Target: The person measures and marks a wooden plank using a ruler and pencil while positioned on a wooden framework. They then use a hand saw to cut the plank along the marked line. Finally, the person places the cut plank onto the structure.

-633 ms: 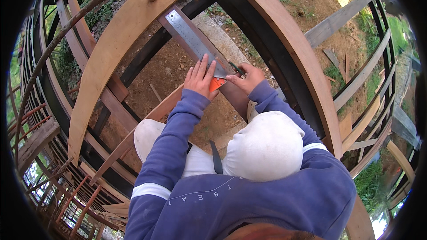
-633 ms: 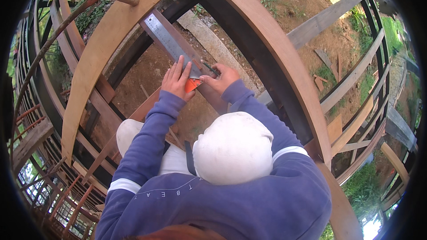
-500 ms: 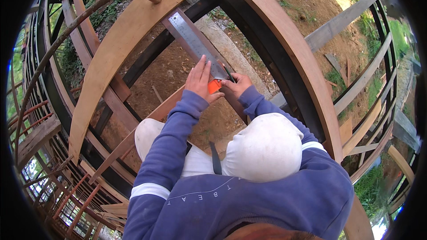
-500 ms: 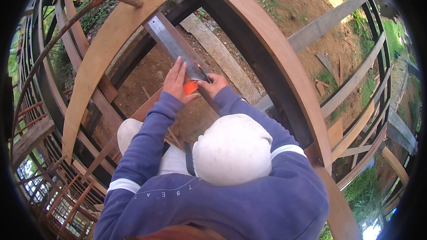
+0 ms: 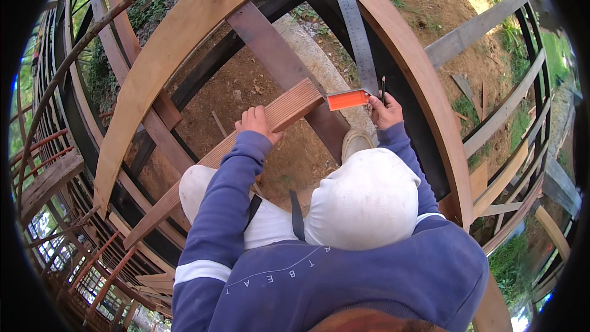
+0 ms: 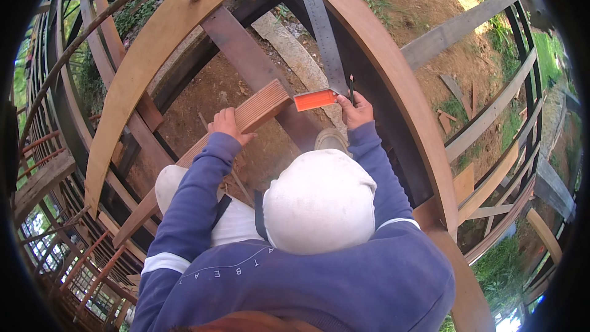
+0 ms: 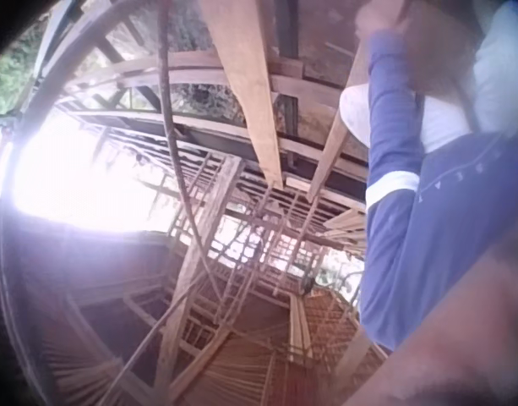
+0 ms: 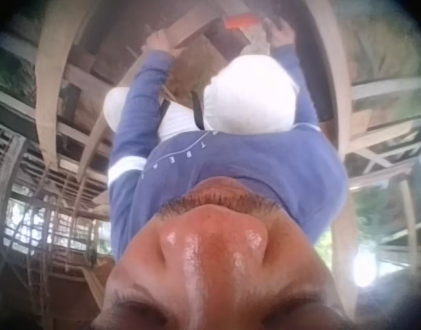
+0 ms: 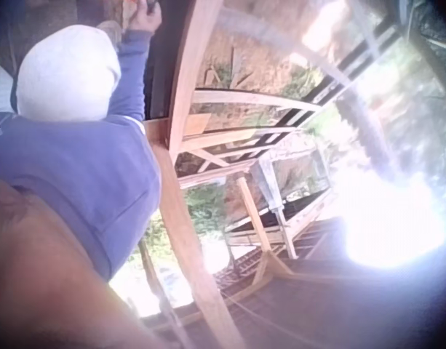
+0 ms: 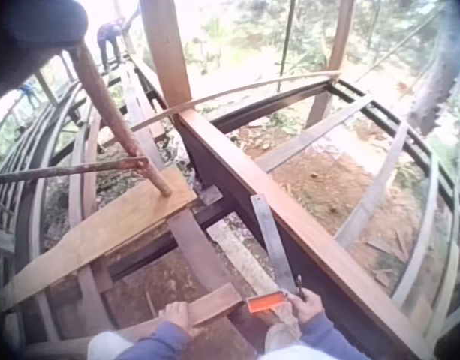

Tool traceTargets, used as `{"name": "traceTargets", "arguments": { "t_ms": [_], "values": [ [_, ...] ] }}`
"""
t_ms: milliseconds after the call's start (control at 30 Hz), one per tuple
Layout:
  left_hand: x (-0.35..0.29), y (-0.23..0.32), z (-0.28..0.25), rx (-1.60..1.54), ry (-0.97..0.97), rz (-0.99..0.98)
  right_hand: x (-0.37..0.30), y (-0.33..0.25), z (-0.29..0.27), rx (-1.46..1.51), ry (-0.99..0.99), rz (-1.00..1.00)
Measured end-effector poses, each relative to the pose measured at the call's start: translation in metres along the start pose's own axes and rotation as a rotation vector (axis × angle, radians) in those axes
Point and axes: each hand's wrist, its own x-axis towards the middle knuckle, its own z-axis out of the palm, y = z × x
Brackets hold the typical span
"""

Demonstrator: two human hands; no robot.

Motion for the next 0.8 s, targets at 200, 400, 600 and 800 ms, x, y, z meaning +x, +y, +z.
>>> {"name": "traceTargets", "arguments": {
  "t_ms": [200,400,600,800],
  "values": [
    [-0.007,0.001,0.038,0.154,0.23,-0.018,-0.014,-0.004,0.027,-0.12,-0.234,0.096],
    [-0.004,0.001,-0.008,-0.154,-0.048,0.169,-0.023,0.01,0.063,-0.278,-0.346,0.206],
    [-0.014,0.047,0.001,-0.083,0.127,0.445,-0.027,0.044,0.098,-0.16,-0.32,0.362],
    [0.0,0.043,0.03,0.033,0.178,0.441,-0.027,0.058,0.095,-0.14,-0.327,0.266]
  ]
}}
